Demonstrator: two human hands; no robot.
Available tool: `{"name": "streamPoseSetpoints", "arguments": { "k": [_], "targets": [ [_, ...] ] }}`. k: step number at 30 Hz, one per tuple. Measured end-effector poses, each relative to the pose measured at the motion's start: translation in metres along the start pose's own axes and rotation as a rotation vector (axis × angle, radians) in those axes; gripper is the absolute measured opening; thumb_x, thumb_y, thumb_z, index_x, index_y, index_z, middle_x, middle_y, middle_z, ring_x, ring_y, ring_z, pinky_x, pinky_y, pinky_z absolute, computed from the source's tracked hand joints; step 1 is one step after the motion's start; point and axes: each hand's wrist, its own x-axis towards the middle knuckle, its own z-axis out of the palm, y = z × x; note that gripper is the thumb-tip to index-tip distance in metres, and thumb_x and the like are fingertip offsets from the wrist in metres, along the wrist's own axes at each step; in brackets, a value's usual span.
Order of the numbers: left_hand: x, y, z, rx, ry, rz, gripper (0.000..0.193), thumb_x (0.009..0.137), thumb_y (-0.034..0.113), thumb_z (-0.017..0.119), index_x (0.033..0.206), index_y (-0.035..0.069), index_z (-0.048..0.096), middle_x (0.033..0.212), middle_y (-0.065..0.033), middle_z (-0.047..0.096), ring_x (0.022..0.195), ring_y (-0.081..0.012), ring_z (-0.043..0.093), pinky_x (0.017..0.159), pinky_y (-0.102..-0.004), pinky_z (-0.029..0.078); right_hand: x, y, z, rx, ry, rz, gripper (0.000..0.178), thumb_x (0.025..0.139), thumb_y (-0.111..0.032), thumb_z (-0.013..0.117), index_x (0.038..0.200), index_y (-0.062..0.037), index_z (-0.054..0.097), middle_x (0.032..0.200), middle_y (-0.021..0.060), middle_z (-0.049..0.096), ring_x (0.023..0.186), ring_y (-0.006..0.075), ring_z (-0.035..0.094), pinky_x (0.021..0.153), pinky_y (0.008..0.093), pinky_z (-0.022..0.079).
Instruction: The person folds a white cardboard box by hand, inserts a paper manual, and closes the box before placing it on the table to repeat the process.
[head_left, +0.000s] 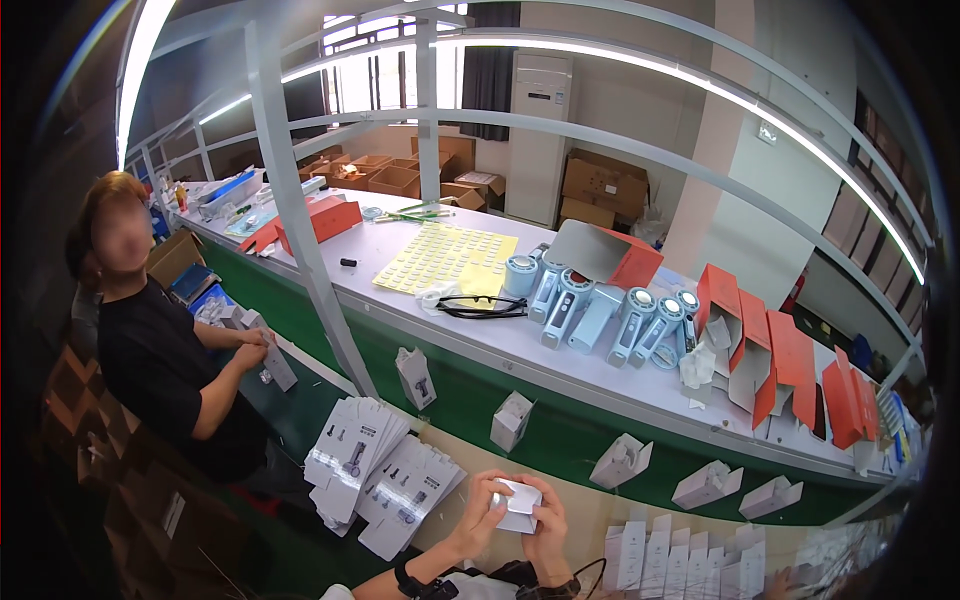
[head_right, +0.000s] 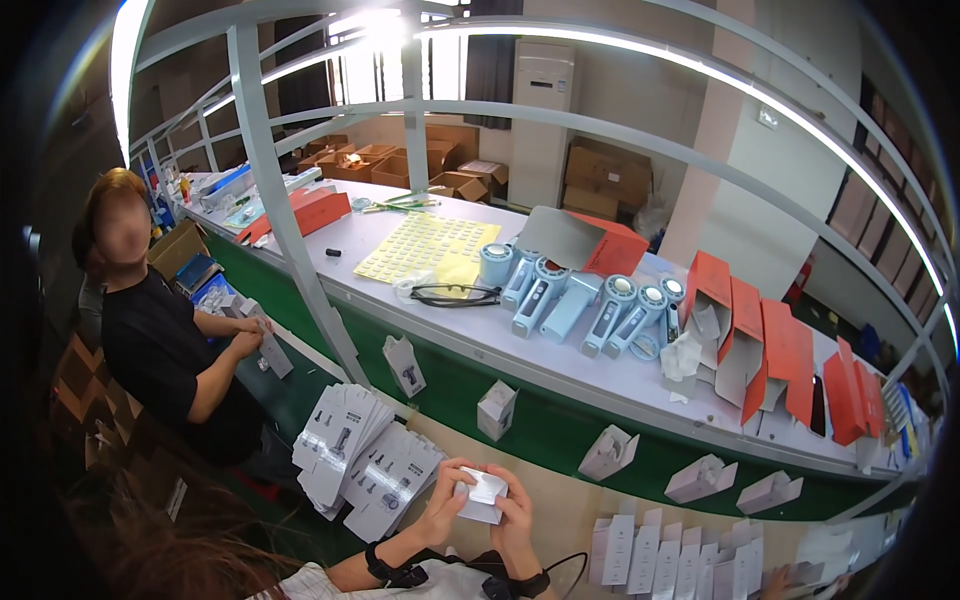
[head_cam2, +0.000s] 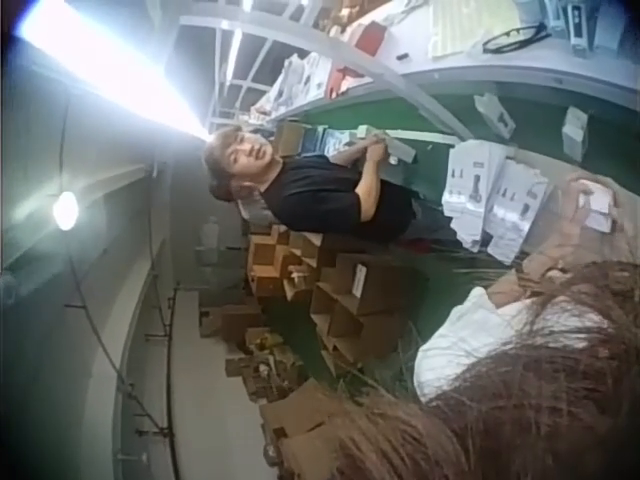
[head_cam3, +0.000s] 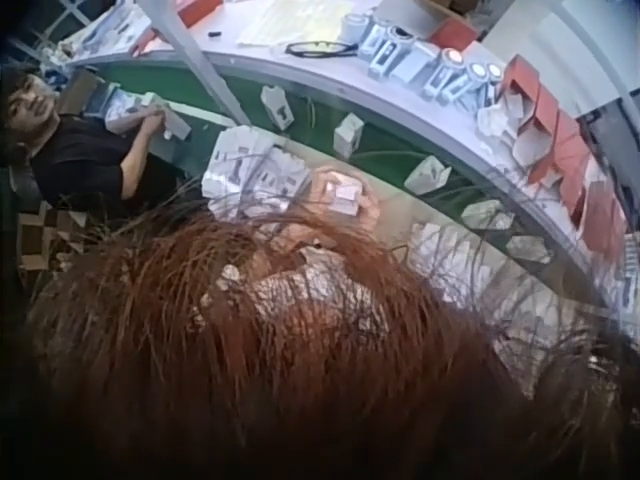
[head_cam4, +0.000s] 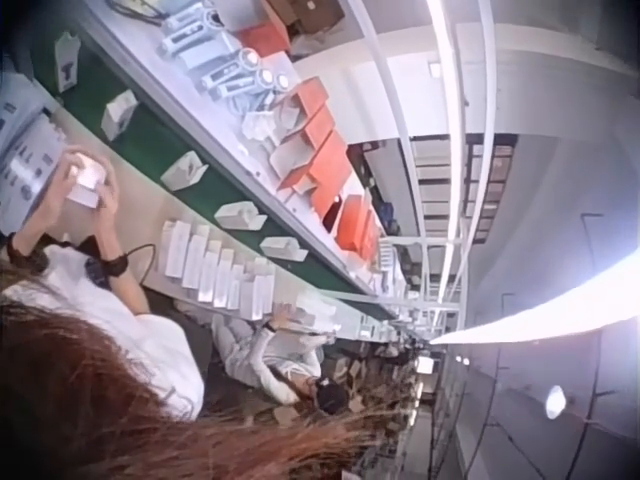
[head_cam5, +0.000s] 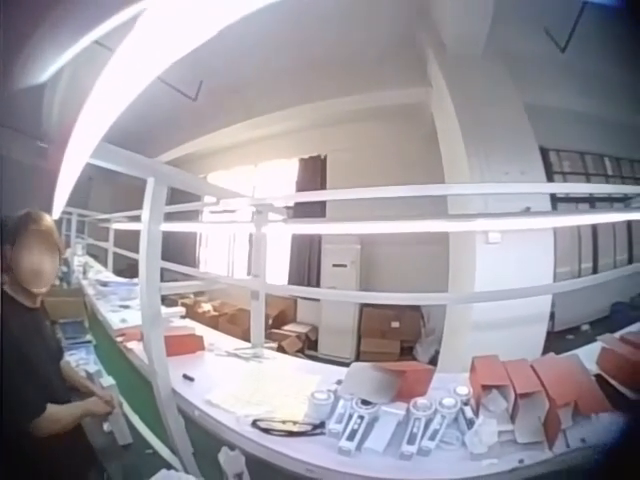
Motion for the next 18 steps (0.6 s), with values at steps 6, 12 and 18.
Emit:
{"name": "streamPoseSetpoints", "arguments": {
  "k": [6, 12, 18],
  "targets": [
    [0.001, 0.008, 0.008, -0.171, 0.134, -0.019, 0.032, 0.083, -0.001, 0.05, 0.115, 0.003, 0.044, 0.119, -0.014, 0.043, 0.114, -0.0232, 0.044, 0.101, -0.0367, 0.033, 0.002, 0.01, -0.003, -0.206, 0.034, -0.049, 0.04, 0.081, 0.003, 0.06, 0.12, -0.0019, 0.054, 0.113, 0.0096, 0.059, 0.102, 0.0167, 0.058, 0.088, 0.028, 0.047],
    [-0.001, 0.005, 0.016, -0.174, 0.223, -0.107, 0.043, 0.079, -0.008, 0.052, 0.119, 0.003, 0.041, 0.115, -0.0134, 0.048, 0.109, -0.0198, 0.048, 0.098, -0.0341, 0.037, 0.002, 0.019, -0.011, -0.262, 0.086, -0.045, 0.039, 0.08, 0.006, 0.06, 0.117, -0.0017, 0.054, 0.113, 0.0097, 0.059, 0.104, 0.0161, 0.057, 0.087, 0.0291, 0.047],
    [0.002, 0.017, 0.016, -0.246, 0.177, -0.15, 0.056, 0.076, -0.003, 0.066, 0.126, 0.002, 0.039, 0.117, -0.0153, 0.05, 0.108, -0.0221, 0.05, 0.096, -0.0342, 0.04, 0.004, 0.015, -0.008, -0.348, 0.045, -0.103, 0.031, 0.087, -0.007, 0.058, 0.118, -0.0016, 0.054, 0.111, 0.0089, 0.06, 0.102, 0.0166, 0.058, 0.087, 0.0297, 0.048]
  ]
}}
